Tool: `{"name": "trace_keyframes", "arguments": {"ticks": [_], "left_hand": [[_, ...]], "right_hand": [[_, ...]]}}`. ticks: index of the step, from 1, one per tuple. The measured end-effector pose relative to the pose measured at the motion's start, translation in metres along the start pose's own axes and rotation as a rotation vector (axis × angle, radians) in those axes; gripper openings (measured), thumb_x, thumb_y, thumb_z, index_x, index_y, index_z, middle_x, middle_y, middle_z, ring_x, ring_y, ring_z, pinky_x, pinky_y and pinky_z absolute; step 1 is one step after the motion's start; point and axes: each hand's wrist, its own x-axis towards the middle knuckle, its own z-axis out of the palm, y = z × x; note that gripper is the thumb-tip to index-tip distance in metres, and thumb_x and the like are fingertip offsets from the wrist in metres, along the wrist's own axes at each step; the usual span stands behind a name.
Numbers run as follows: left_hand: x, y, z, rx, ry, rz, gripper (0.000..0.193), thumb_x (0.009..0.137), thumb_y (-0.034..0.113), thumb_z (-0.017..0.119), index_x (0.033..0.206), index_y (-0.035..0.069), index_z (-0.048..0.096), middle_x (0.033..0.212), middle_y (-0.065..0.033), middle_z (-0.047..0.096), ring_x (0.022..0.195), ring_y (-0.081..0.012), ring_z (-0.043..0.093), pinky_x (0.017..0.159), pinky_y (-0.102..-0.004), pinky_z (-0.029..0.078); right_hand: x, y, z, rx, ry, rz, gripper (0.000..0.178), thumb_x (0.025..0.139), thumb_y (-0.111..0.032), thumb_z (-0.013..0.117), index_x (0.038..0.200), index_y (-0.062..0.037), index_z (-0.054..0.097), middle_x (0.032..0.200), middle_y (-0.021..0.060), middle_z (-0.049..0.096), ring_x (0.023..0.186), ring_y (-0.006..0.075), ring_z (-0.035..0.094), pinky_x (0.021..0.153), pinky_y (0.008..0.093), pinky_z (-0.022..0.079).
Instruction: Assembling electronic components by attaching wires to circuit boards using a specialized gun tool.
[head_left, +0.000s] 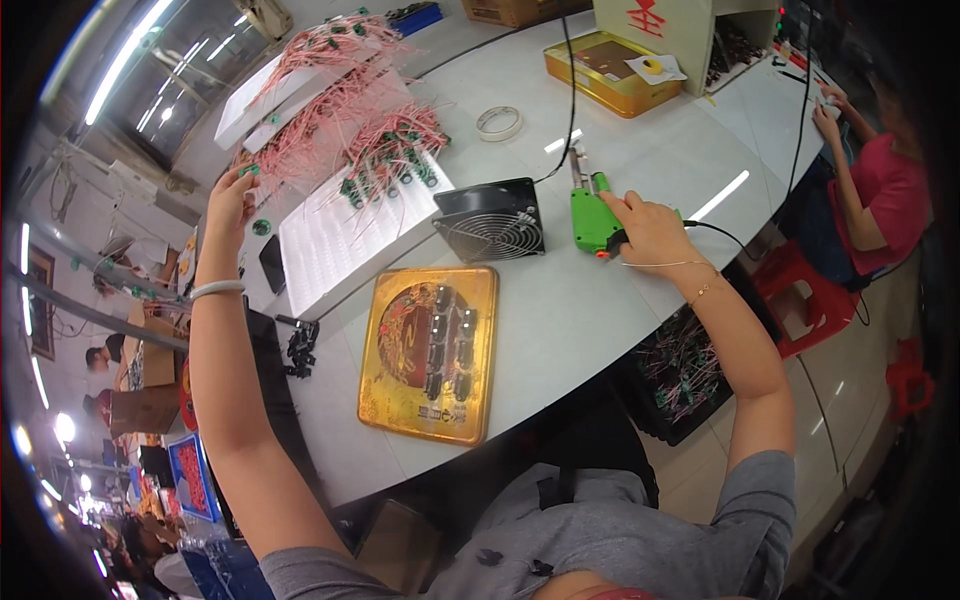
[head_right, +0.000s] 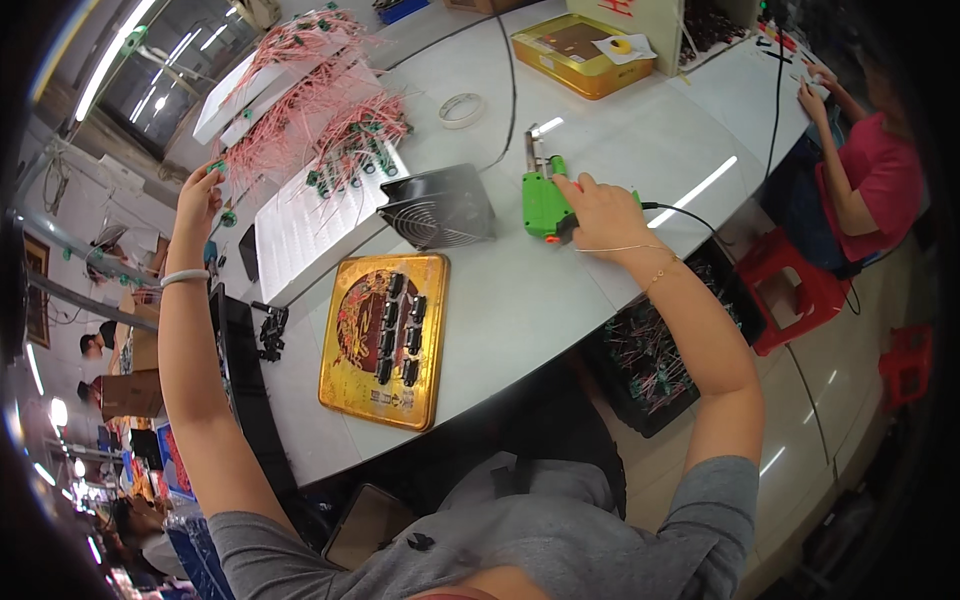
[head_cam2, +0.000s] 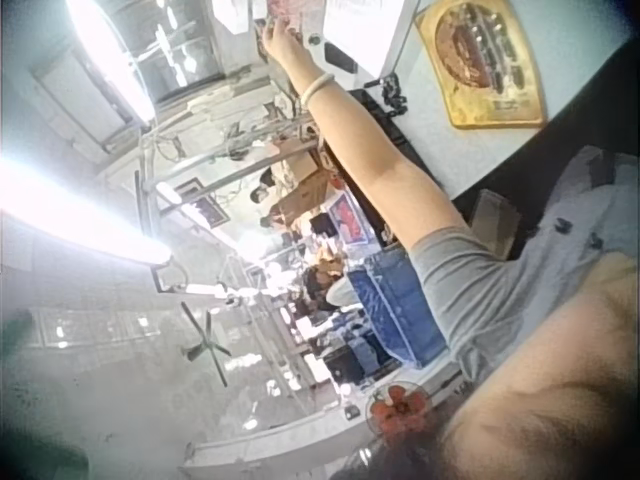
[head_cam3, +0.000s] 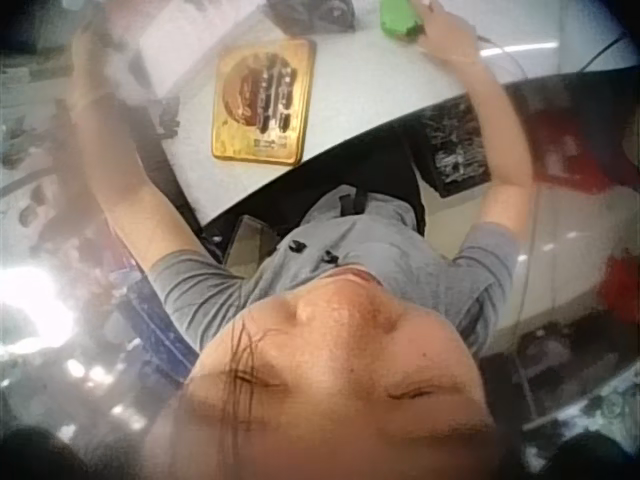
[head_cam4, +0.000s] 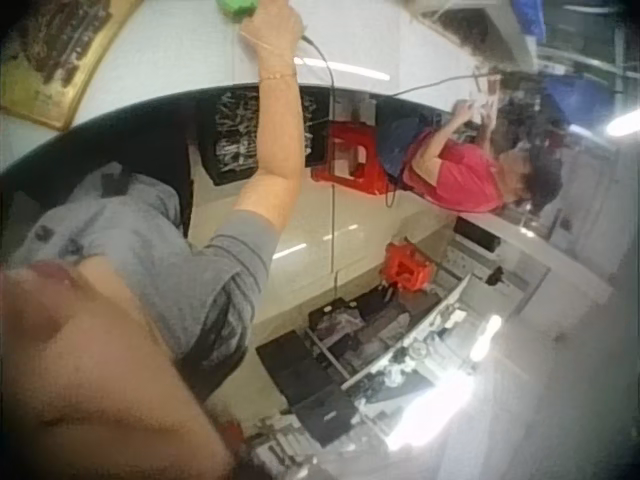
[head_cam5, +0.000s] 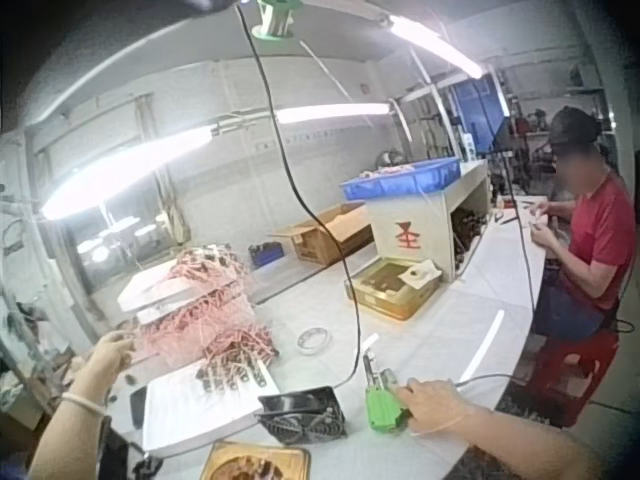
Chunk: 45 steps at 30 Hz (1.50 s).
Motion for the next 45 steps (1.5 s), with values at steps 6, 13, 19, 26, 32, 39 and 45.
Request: {"name": "trace_keyframes", "arguments": {"ticks": [6, 13, 19, 26, 32, 39, 45], "left_hand": [[0.002, -0.007, 0.001, -0.061, -0.003, 0.007, 0.022, 0.082, 0.013, 0.054, 0.103, 0.006, 0.053, 0.076, -0.0018, 0.054, 0.049, -0.0038, 0.038, 0.043, -0.0179, 0.030], [0.001, -0.041, 0.007, -0.062, 0.025, -0.056, 0.022, 0.080, 0.009, 0.054, 0.102, 0.006, 0.053, 0.072, -0.0029, 0.057, 0.053, -0.0069, 0.048, 0.047, -0.0191, 0.039], [-0.028, -0.104, -0.001, 0.716, 0.026, 0.017, 0.042, 0.075, 0.014, 0.057, 0.115, 0.005, 0.045, 0.092, -0.0140, 0.061, 0.084, -0.0228, 0.059, 0.075, -0.0378, 0.045], [-0.149, -0.065, 0.017, 1.436, -0.370, 0.186, 0.047, 0.073, 0.033, 0.062, 0.113, 0.010, 0.052, 0.106, -0.0132, 0.058, 0.096, -0.0281, 0.056, 0.080, -0.0384, 0.045], [-0.246, -0.036, 0.015, 1.482, -0.606, 0.203, 0.042, 0.076, 0.034, 0.058, 0.111, 0.012, 0.053, 0.098, -0.0119, 0.060, 0.092, -0.0276, 0.057, 0.076, -0.0377, 0.046], [-0.257, -0.017, -0.016, 1.352, -0.416, 0.291, 0.026, 0.078, 0.023, 0.056, 0.100, 0.008, 0.059, 0.086, -0.0115, 0.062, 0.082, -0.0280, 0.059, 0.069, -0.0366, 0.047], [-0.185, -0.042, -0.034, 1.245, -0.133, 0.610, 0.009, 0.072, 0.010, 0.052, 0.067, 0.005, 0.058, 0.068, -0.0105, 0.059, 0.068, -0.0286, 0.059, 0.061, -0.0398, 0.046]], "right_hand": [[0.001, 0.001, -0.001, -0.023, -0.069, 0.020, 0.069, 0.059, -0.009, 0.057, 0.125, -0.0056, 0.036, 0.094, 0.0121, 0.049, 0.089, 0.0269, 0.051, 0.075, 0.0393, 0.042], [-0.068, -0.027, 0.015, 0.091, 0.033, 0.120, 0.068, 0.075, -0.016, 0.053, 0.132, 0.0033, 0.020, 0.140, 0.0186, 0.014, 0.130, 0.0345, 0.011, 0.104, 0.0485, 0.009], [-0.151, -0.090, -0.009, 0.354, 0.038, 0.076, 0.063, 0.074, -0.013, 0.056, 0.129, 0.0006, 0.030, 0.133, 0.0189, 0.029, 0.125, 0.0354, 0.024, 0.103, 0.0461, 0.015], [-0.196, -0.121, -0.038, 0.709, -0.064, 0.029, 0.040, 0.073, -0.008, 0.058, 0.112, -0.0013, 0.051, 0.107, 0.0161, 0.055, 0.100, 0.0303, 0.052, 0.086, 0.0342, 0.041], [-0.204, -0.134, -0.072, 0.712, -0.100, -0.097, 0.040, 0.073, -0.007, 0.058, 0.112, -0.0034, 0.052, 0.106, 0.0154, 0.055, 0.098, 0.0297, 0.053, 0.083, 0.0334, 0.042], [-0.131, -0.142, -0.143, 0.587, -0.158, -0.421, 0.042, 0.071, -0.008, 0.057, 0.112, -0.0029, 0.050, 0.111, 0.0154, 0.050, 0.104, 0.0305, 0.048, 0.090, 0.0344, 0.037], [0.015, -0.155, -0.163, 0.614, -0.117, -0.453, 0.033, 0.075, -0.010, 0.056, 0.107, -0.0024, 0.051, 0.105, 0.0133, 0.051, 0.098, 0.0274, 0.050, 0.084, 0.0346, 0.041]]}}
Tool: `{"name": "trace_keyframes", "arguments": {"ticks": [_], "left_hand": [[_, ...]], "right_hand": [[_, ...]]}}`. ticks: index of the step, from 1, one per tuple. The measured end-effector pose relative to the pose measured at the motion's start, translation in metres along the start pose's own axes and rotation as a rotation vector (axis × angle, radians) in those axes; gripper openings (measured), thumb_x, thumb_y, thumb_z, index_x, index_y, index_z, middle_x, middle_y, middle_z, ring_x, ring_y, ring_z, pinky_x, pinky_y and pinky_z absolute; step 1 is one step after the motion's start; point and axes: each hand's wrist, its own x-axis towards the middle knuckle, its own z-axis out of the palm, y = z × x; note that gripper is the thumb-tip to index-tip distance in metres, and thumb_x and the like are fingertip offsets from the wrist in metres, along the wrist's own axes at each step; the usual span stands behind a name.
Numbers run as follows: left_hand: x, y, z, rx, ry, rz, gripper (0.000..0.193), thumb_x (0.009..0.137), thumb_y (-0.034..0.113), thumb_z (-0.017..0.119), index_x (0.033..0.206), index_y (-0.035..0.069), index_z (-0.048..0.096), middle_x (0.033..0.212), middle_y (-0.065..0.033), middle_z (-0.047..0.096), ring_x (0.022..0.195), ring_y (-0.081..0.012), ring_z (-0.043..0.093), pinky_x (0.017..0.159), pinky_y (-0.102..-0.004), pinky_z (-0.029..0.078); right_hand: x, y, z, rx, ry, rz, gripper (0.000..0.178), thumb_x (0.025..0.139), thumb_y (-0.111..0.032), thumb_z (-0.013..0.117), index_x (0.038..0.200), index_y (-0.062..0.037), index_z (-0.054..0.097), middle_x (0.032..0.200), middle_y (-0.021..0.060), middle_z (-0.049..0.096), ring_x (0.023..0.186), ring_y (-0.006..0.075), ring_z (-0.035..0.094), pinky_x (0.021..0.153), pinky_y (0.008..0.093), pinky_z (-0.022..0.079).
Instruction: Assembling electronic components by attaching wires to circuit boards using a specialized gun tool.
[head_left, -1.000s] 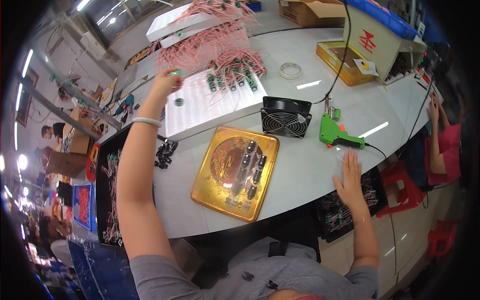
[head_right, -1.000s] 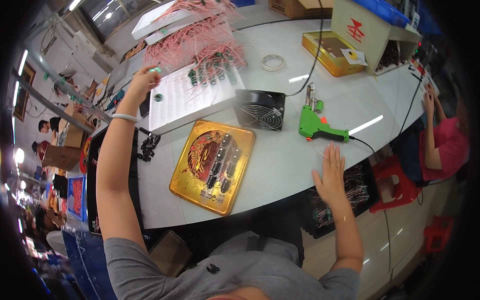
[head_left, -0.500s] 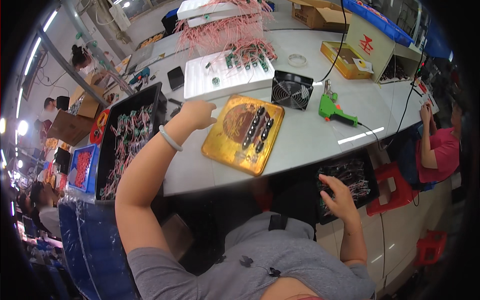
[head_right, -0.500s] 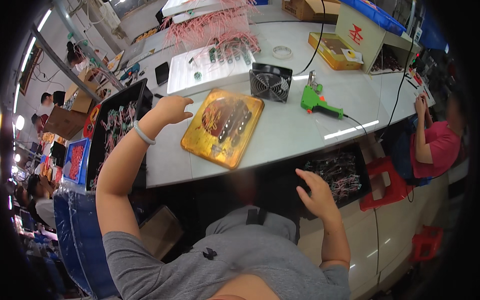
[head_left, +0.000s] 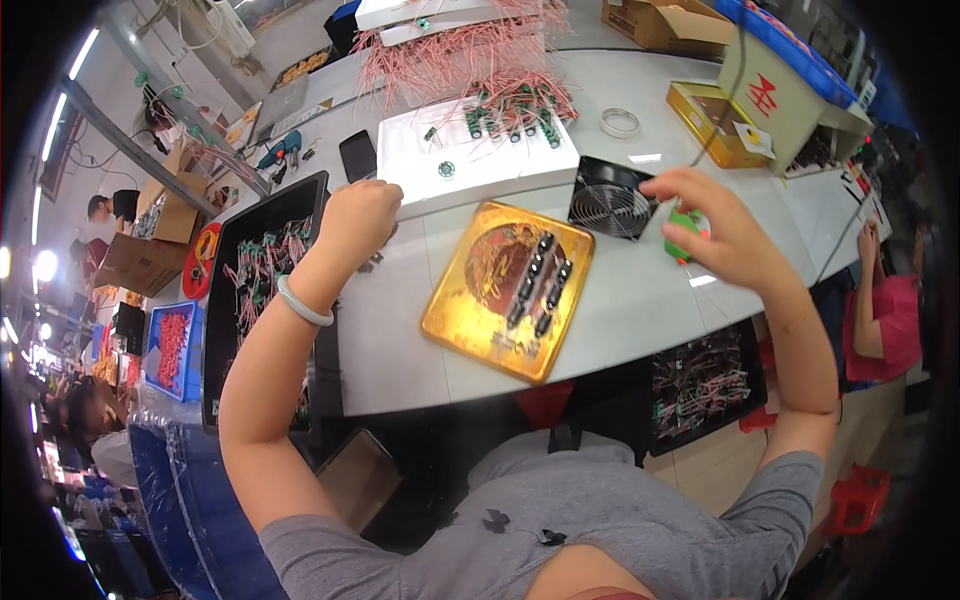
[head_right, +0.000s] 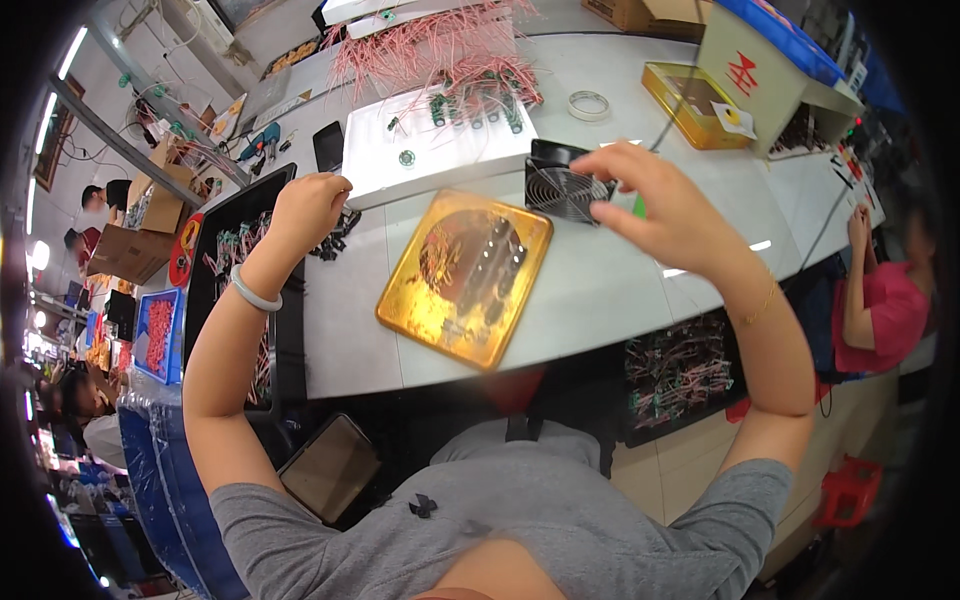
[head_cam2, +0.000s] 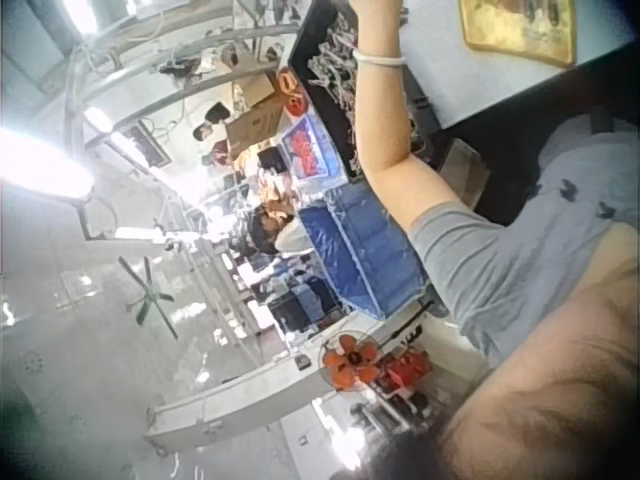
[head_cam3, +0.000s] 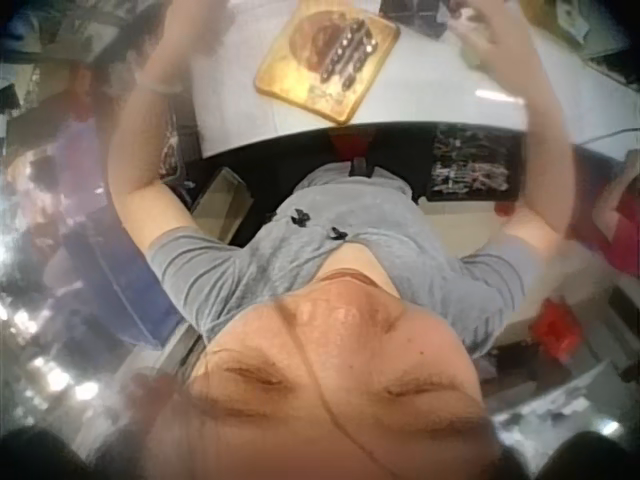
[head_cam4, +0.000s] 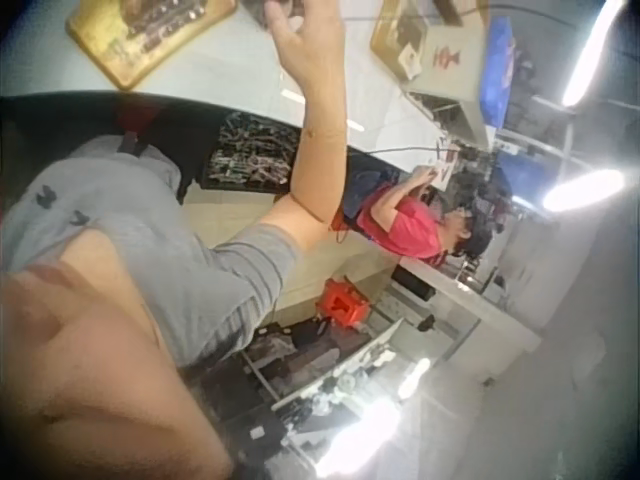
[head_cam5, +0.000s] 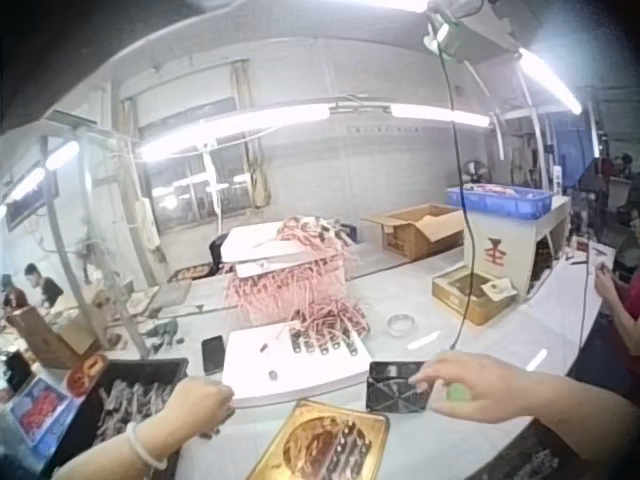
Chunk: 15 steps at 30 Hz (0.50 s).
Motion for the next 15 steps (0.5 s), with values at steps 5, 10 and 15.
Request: {"name": "trace_keyframes", "arguments": {"ticks": [5, 10, 15], "left_hand": [[0.049, -0.057, 0.051, 0.129, -0.160, -0.012, 0.011, 0.077, 0.012, 0.053, 0.077, 0.006, 0.062, 0.074, -0.0088, 0.061, 0.072, -0.0261, 0.058, 0.067, -0.0370, 0.044], [0.136, -0.123, 0.113, 0.008, -0.064, -0.096, 0.013, 0.069, 0.006, 0.049, 0.073, 0.003, 0.061, 0.073, -0.0149, 0.060, 0.073, -0.0302, 0.059, 0.065, -0.0400, 0.045], [0.211, -0.196, 0.194, -0.201, 0.030, -0.365, 0.021, 0.073, 0.013, 0.049, 0.086, 0.004, 0.063, 0.084, -0.0195, 0.061, 0.081, -0.0327, 0.059, 0.072, -0.0420, 0.045]], "right_hand": [[0.137, 0.058, -0.001, -0.311, -0.149, 0.006, 0.029, 0.076, -0.010, 0.055, 0.105, -0.0043, 0.053, 0.100, 0.0108, 0.053, 0.093, 0.0228, 0.052, 0.078, 0.0326, 0.043], [0.299, 0.171, 0.011, -0.753, -0.285, 0.244, 0.026, 0.076, -0.012, 0.051, 0.099, -0.0011, 0.057, 0.101, 0.0165, 0.057, 0.096, 0.0316, 0.053, 0.084, 0.0379, 0.042], [0.405, 0.291, 0.043, -0.773, -0.328, 0.404, 0.027, 0.076, -0.012, 0.048, 0.098, -0.0009, 0.058, 0.104, 0.0179, 0.057, 0.097, 0.0328, 0.053, 0.084, 0.0384, 0.042]]}}
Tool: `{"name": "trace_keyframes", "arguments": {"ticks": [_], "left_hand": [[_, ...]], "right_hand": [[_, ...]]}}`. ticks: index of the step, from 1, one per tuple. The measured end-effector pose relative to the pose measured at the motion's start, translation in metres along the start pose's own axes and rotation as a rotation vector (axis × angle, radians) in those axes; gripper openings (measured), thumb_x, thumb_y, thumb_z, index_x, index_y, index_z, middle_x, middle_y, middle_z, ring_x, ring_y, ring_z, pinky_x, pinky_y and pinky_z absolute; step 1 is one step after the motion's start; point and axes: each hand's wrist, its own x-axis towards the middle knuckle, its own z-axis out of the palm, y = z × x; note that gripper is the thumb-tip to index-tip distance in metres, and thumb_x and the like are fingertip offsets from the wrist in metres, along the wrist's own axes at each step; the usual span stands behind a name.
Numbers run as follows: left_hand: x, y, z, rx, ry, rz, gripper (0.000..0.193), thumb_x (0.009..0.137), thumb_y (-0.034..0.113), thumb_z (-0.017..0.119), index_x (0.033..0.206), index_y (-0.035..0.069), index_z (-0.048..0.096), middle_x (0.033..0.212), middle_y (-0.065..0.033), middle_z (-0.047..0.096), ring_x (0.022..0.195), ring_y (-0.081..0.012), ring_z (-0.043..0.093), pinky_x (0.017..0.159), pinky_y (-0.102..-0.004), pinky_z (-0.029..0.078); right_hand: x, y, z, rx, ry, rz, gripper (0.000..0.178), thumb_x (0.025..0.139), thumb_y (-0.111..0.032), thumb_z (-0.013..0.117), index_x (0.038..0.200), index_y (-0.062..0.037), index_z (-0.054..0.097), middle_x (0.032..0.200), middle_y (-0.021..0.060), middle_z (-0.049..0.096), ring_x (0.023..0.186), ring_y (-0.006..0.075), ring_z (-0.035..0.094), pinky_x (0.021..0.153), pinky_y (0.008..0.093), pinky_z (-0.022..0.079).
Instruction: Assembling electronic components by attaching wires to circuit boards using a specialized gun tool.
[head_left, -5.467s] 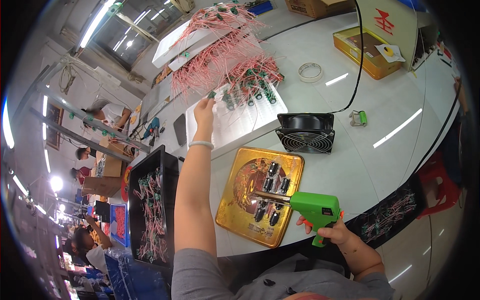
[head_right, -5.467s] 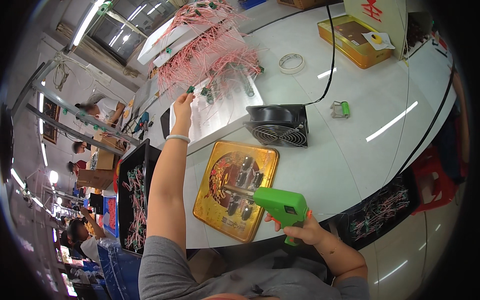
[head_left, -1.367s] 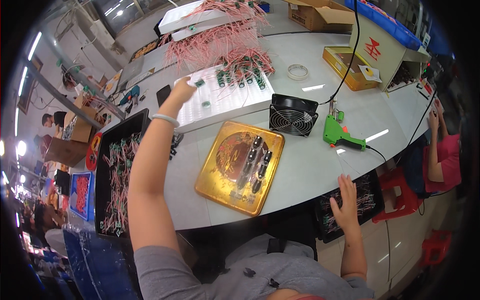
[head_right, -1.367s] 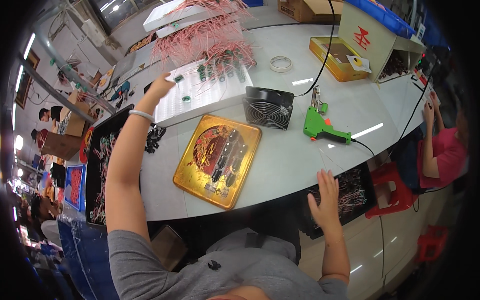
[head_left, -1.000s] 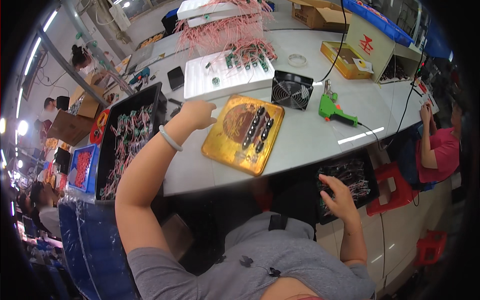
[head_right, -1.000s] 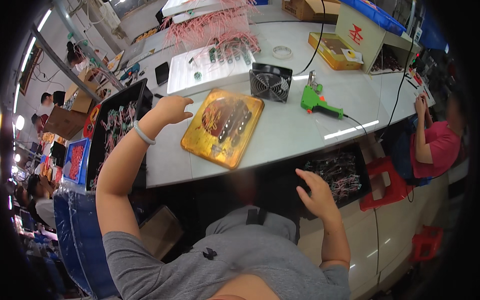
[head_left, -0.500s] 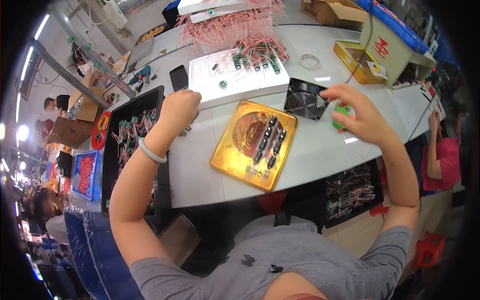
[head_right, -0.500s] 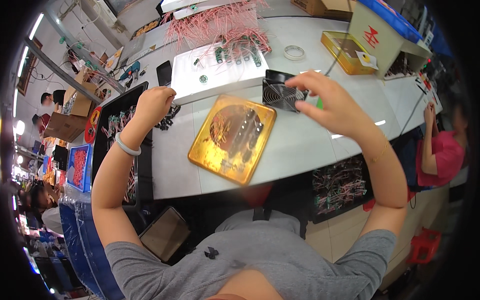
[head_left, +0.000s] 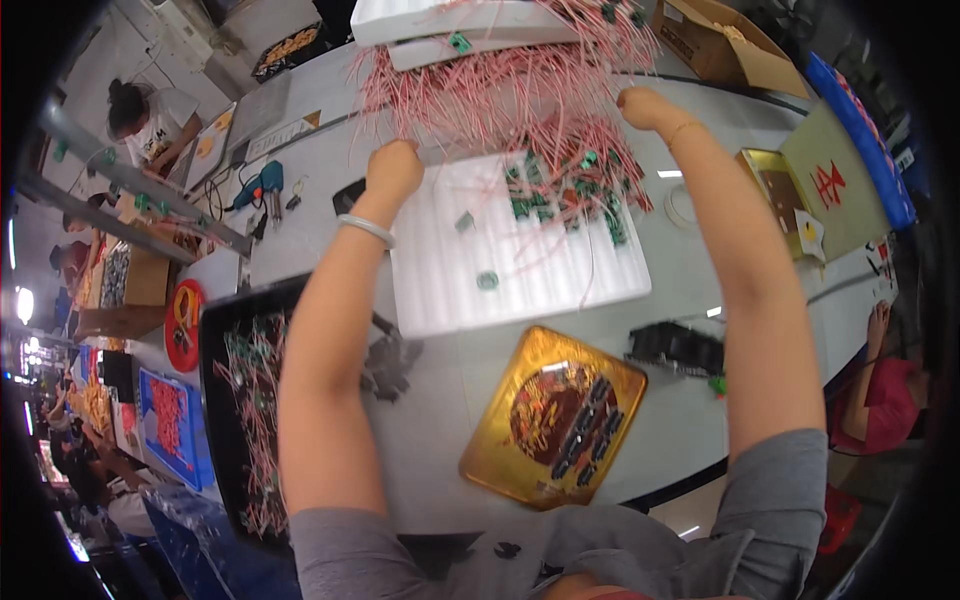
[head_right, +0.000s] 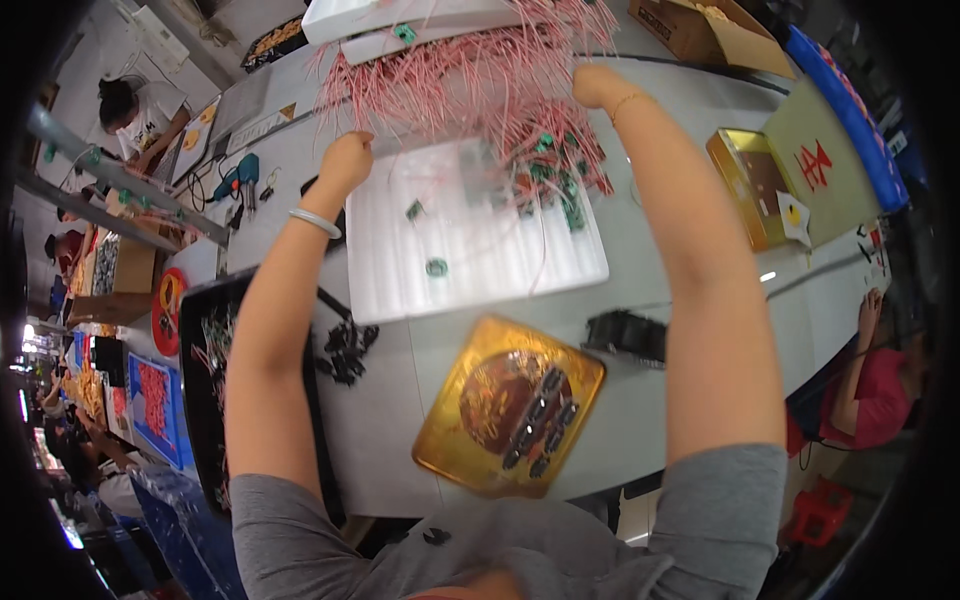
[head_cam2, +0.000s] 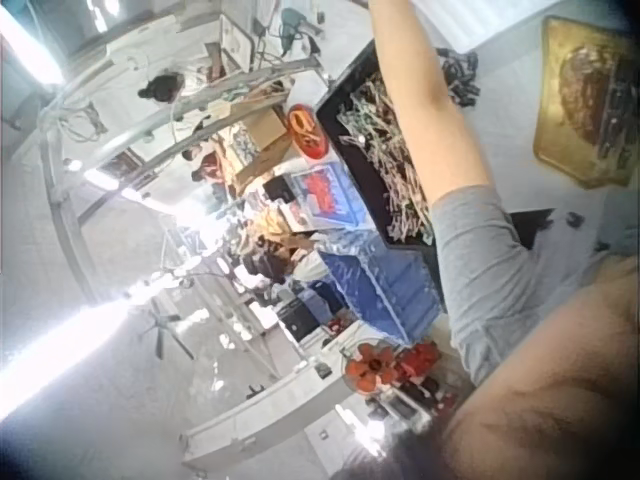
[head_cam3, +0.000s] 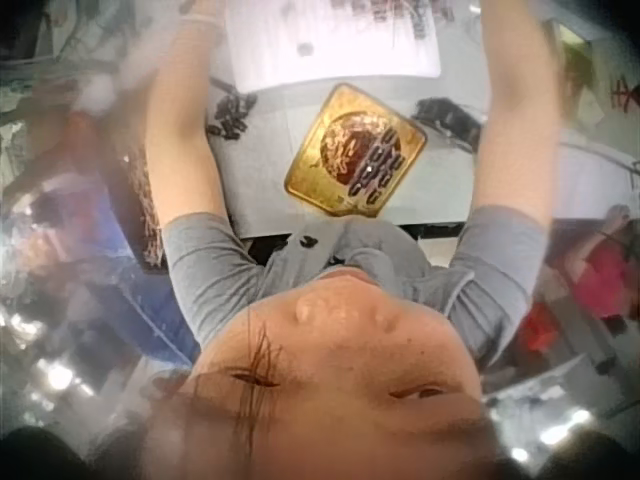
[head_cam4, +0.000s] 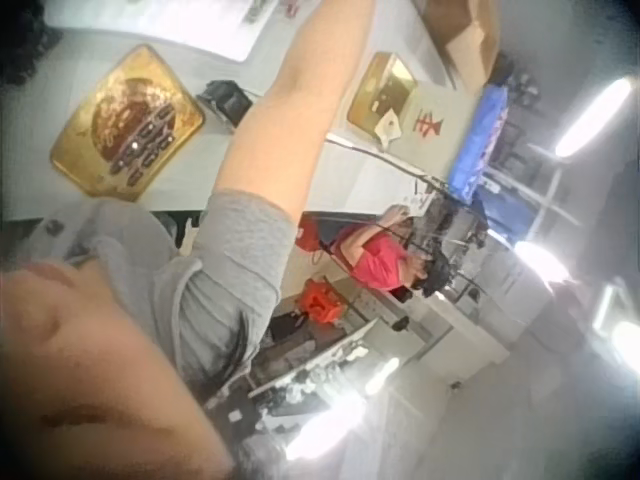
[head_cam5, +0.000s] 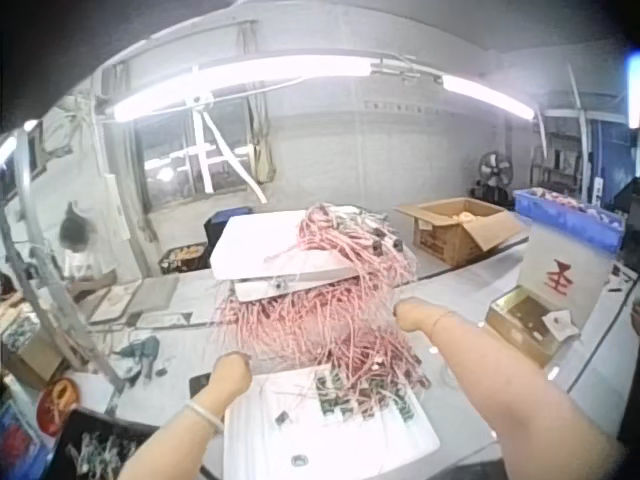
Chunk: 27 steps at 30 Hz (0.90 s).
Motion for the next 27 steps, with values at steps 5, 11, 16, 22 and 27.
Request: {"name": "trace_keyframes", "arguments": {"ticks": [5, 11, 16, 22, 27], "left_hand": [[0.045, -0.010, 0.059, 0.010, -0.075, -0.370, 0.027, 0.073, 0.026, 0.054, 0.088, 0.006, 0.062, 0.085, -0.0179, 0.062, 0.085, -0.0302, 0.060, 0.076, -0.0436, 0.043], [0.053, -0.081, 0.110, -0.080, -0.015, -0.475, 0.020, 0.067, 0.021, 0.060, 0.078, 0.005, 0.058, 0.080, -0.0126, 0.061, 0.080, -0.0286, 0.058, 0.073, -0.0439, 0.041], [0.088, -0.023, 0.118, -0.054, 0.004, -0.324, 0.020, 0.068, 0.023, 0.060, 0.079, 0.006, 0.058, 0.080, -0.0117, 0.061, 0.080, -0.0269, 0.057, 0.077, -0.0453, 0.038], [0.117, -0.020, 0.100, 0.230, -0.009, -0.471, 0.023, 0.071, 0.025, 0.059, 0.085, 0.007, 0.059, 0.083, -0.0095, 0.062, 0.091, -0.0250, 0.056, 0.082, -0.0516, 0.035], [0.131, -0.037, 0.104, 0.054, -0.174, -0.577, 0.036, 0.074, 0.028, 0.057, 0.106, 0.012, 0.054, 0.096, -0.0101, 0.061, 0.099, -0.0282, 0.054, 0.085, -0.0574, 0.032]], "right_hand": [[0.066, 0.036, 0.084, 0.314, 0.346, 0.286, 0.026, 0.075, -0.013, 0.045, 0.091, 0.0025, 0.060, 0.096, 0.0235, 0.059, 0.090, 0.0356, 0.057, 0.080, 0.0387, 0.045], [0.093, -0.010, 0.048, 0.395, 0.187, 0.351, 0.028, 0.076, -0.019, 0.048, 0.093, 0.0011, 0.057, 0.093, 0.0236, 0.059, 0.088, 0.0380, 0.057, 0.078, 0.0422, 0.045], [0.137, 0.093, 0.113, 0.329, 0.298, 0.204, 0.026, 0.078, -0.019, 0.045, 0.090, 0.0012, 0.058, 0.088, 0.0254, 0.058, 0.083, 0.0392, 0.057, 0.075, 0.0436, 0.046], [0.147, 0.045, 0.070, 0.639, 0.216, 0.089, 0.035, 0.080, -0.028, 0.046, 0.091, 0.0025, 0.059, 0.093, 0.0253, 0.058, 0.087, 0.0401, 0.056, 0.074, 0.0406, 0.045], [0.129, 0.032, 0.066, 0.533, -0.114, 0.260, 0.036, 0.078, -0.027, 0.049, 0.097, 0.0006, 0.060, 0.098, 0.0214, 0.059, 0.093, 0.0361, 0.055, 0.078, 0.0397, 0.044]]}}
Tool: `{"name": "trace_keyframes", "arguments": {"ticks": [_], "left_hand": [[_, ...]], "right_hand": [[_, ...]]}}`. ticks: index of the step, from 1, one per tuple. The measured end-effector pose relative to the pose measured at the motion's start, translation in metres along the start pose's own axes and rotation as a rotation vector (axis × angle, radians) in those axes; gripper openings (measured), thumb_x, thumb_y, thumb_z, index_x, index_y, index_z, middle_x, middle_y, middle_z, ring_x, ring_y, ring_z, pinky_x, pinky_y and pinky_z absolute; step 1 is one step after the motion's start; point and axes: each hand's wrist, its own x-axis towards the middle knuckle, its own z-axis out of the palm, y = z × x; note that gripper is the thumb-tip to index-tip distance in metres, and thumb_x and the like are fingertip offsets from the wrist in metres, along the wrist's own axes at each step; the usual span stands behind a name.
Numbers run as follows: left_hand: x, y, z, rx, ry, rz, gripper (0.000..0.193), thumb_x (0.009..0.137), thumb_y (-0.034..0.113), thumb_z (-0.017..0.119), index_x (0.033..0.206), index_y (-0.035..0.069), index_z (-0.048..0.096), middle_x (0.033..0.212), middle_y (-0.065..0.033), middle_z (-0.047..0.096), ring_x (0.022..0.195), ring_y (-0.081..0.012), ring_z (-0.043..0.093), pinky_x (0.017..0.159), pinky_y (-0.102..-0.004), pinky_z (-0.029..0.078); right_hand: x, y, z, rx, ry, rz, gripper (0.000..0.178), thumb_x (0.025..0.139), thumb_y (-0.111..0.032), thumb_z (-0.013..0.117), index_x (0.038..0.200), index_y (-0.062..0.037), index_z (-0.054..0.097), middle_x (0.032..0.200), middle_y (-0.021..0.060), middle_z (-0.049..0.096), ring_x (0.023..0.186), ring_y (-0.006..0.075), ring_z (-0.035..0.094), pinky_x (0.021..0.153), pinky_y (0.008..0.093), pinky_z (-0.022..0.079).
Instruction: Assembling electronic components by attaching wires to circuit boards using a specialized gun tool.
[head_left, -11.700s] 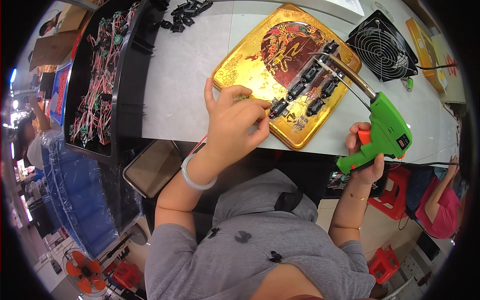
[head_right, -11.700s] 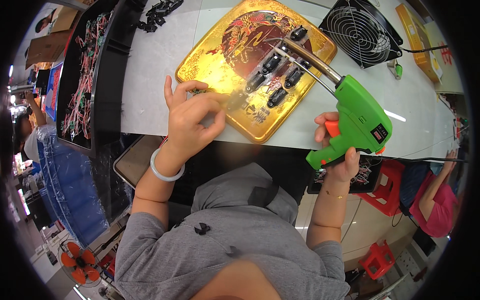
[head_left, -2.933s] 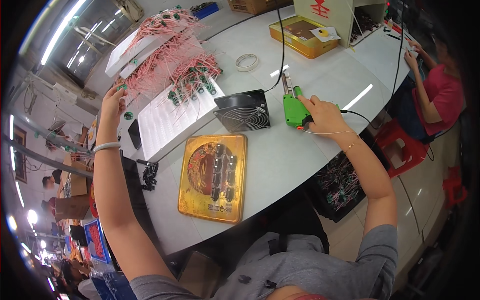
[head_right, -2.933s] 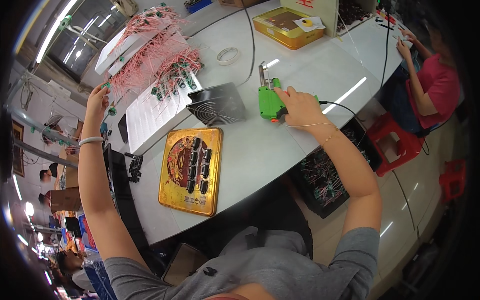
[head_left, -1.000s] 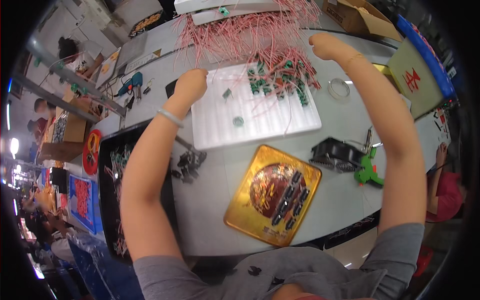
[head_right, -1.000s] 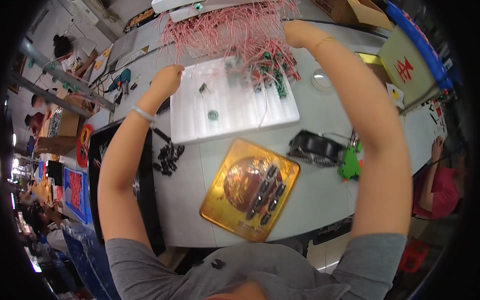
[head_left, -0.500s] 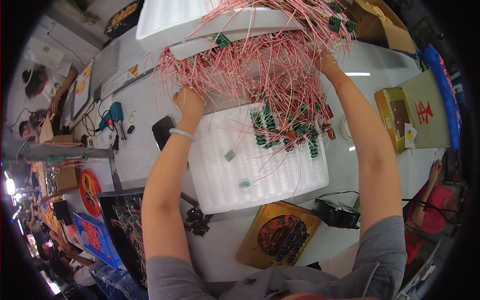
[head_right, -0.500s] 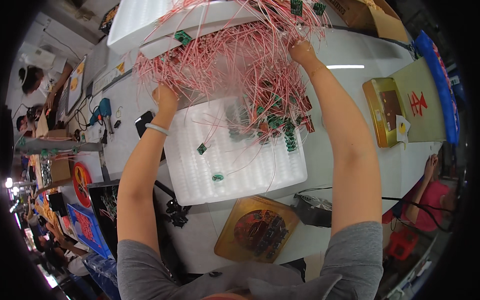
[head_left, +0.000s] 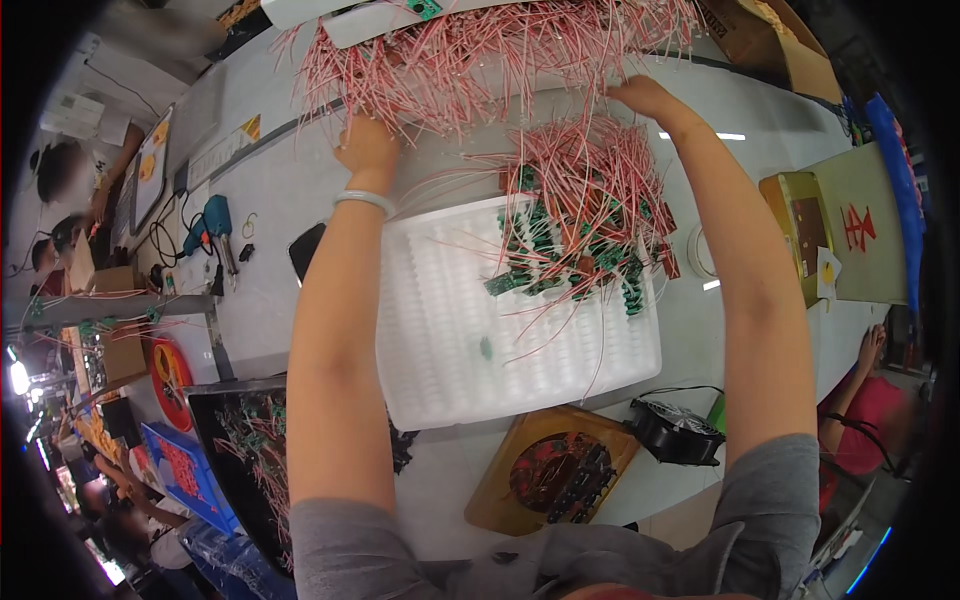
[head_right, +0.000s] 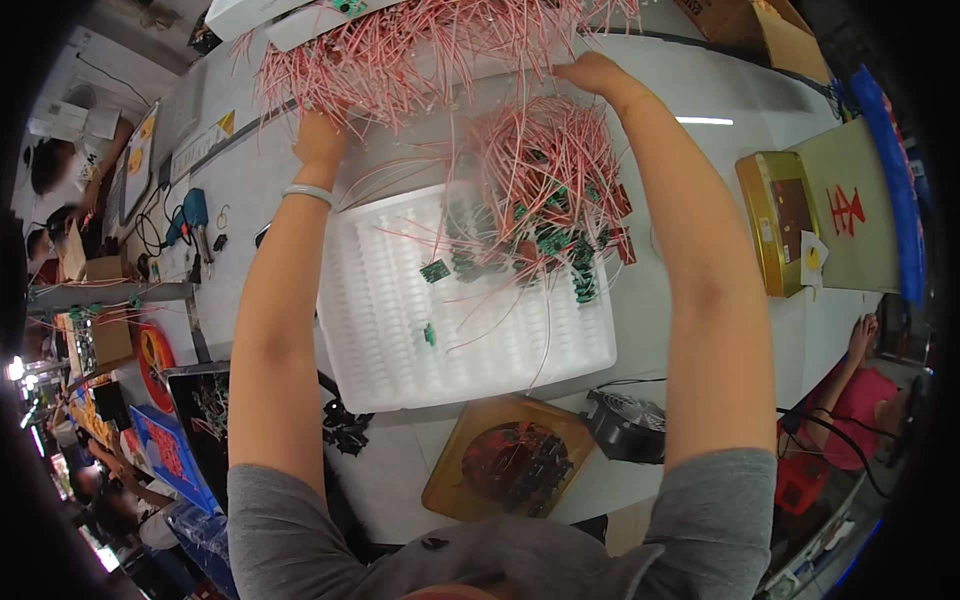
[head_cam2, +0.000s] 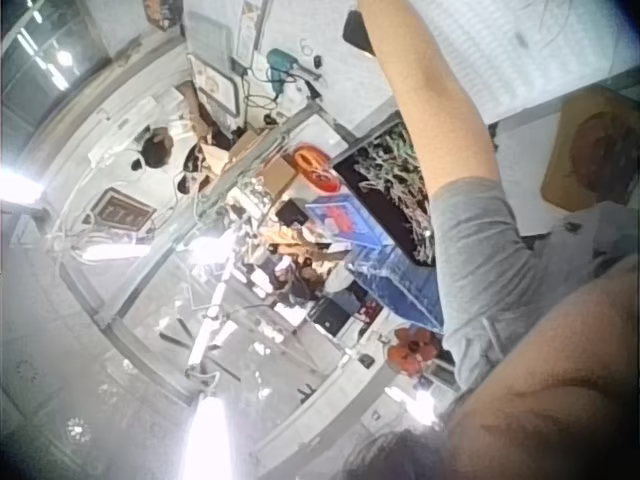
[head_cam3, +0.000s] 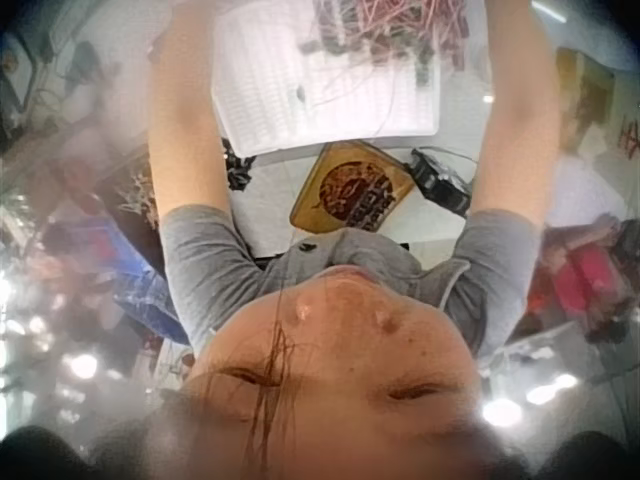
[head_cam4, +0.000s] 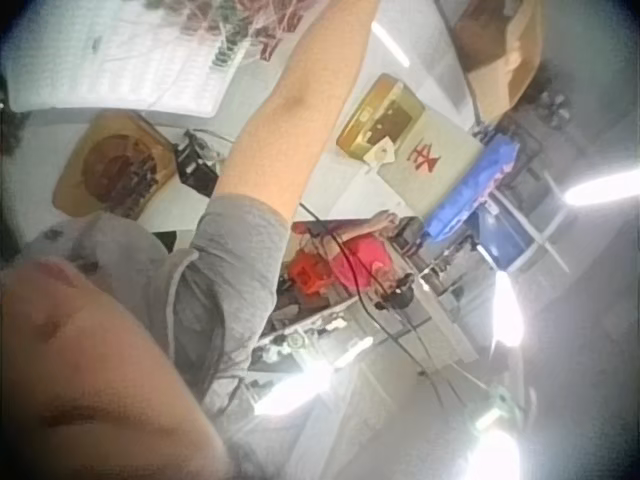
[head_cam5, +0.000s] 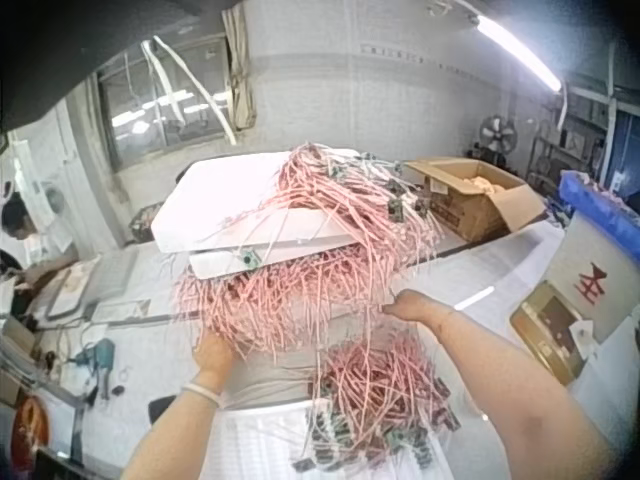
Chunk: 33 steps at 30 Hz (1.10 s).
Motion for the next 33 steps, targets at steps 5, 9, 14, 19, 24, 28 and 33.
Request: {"name": "trace_keyframes", "arguments": {"ticks": [5, 9, 14, 19, 24, 28, 33], "left_hand": [[-0.052, -0.003, -0.018, -0.177, 0.037, 0.045, 0.043, 0.076, 0.028, 0.056, 0.118, 0.021, 0.049, 0.113, -0.0098, 0.054, 0.112, -0.0320, 0.044, 0.092, -0.0540, 0.028], [-0.122, -0.003, -0.052, -0.230, 0.151, 0.264, 0.036, 0.077, 0.024, 0.056, 0.113, 0.020, 0.054, 0.122, -0.0087, 0.047, 0.113, -0.0333, 0.040, 0.093, -0.0443, 0.030], [-0.151, 0.024, -0.071, -0.609, 0.163, 0.438, 0.021, 0.074, 0.020, 0.060, 0.094, 0.014, 0.063, 0.104, -0.0065, 0.057, 0.096, -0.0271, 0.048, 0.086, -0.0397, 0.033], [-0.138, 0.086, -0.047, -0.819, 0.085, 0.362, 0.019, 0.072, 0.021, 0.064, 0.087, 0.009, 0.066, 0.080, -0.0049, 0.064, 0.083, -0.0221, 0.055, 0.080, -0.0359, 0.039], [-0.129, 0.103, -0.044, -1.227, -0.340, 0.183, 0.018, 0.074, 0.014, 0.065, 0.085, 0.000, 0.065, 0.074, -0.0090, 0.065, 0.070, -0.0121, 0.060, 0.061, -0.0246, 0.046], [-0.136, 0.103, -0.049, -1.354, -0.379, 0.168, 0.015, 0.075, 0.009, 0.064, 0.085, -0.003, 0.063, 0.075, -0.0075, 0.064, 0.069, -0.0092, 0.058, 0.060, -0.0209, 0.044], [-0.140, 0.110, -0.064, -1.530, -0.432, 0.056, 0.016, 0.080, 0.011, 0.060, 0.091, 0.000, 0.059, 0.081, -0.0019, 0.060, 0.076, -0.0080, 0.053, 0.071, -0.0204, 0.041]], "right_hand": [[-0.097, -0.039, -0.005, -0.430, 0.123, -0.048, 0.029, 0.076, -0.026, 0.053, 0.089, -0.0013, 0.061, 0.093, 0.0186, 0.061, 0.087, 0.0335, 0.058, 0.074, 0.0404, 0.046], [-0.156, -0.072, -0.038, -0.394, 0.295, -0.135, 0.023, 0.076, -0.023, 0.055, 0.079, -0.0002, 0.059, 0.077, 0.0149, 0.062, 0.070, 0.0272, 0.060, 0.064, 0.0362, 0.048], [-0.158, -0.109, -0.041, 0.272, 0.159, -0.399, 0.022, 0.074, -0.020, 0.058, 0.082, 0.0001, 0.060, 0.072, 0.0103, 0.060, 0.064, 0.0197, 0.058, 0.059, 0.0312, 0.047], [-0.087, -0.117, -0.010, 0.441, 0.114, -0.207, 0.023, 0.078, -0.022, 0.062, 0.083, 0.0006, 0.061, 0.067, 0.0037, 0.058, 0.058, 0.0097, 0.055, 0.049, 0.0219, 0.044], [-0.080, -0.126, -0.009, 0.793, -0.073, -0.195, 0.022, 0.072, -0.019, 0.068, 0.076, 0.0017, 0.062, 0.065, 0.0081, 0.061, 0.056, 0.0137, 0.059, 0.051, 0.0239, 0.050], [-0.090, -0.123, -0.021, 0.808, -0.136, -0.188, 0.017, 0.076, -0.021, 0.066, 0.074, -0.0052, 0.060, 0.068, 0.0004, 0.060, 0.059, 0.0064, 0.055, 0.054, 0.0196, 0.047], [-0.093, -0.121, -0.031, 0.740, -0.159, -0.194, 0.021, 0.073, -0.023, 0.070, 0.071, -0.0056, 0.059, 0.066, 0.0004, 0.059, 0.056, 0.0058, 0.053, 0.050, 0.0189, 0.043]]}}
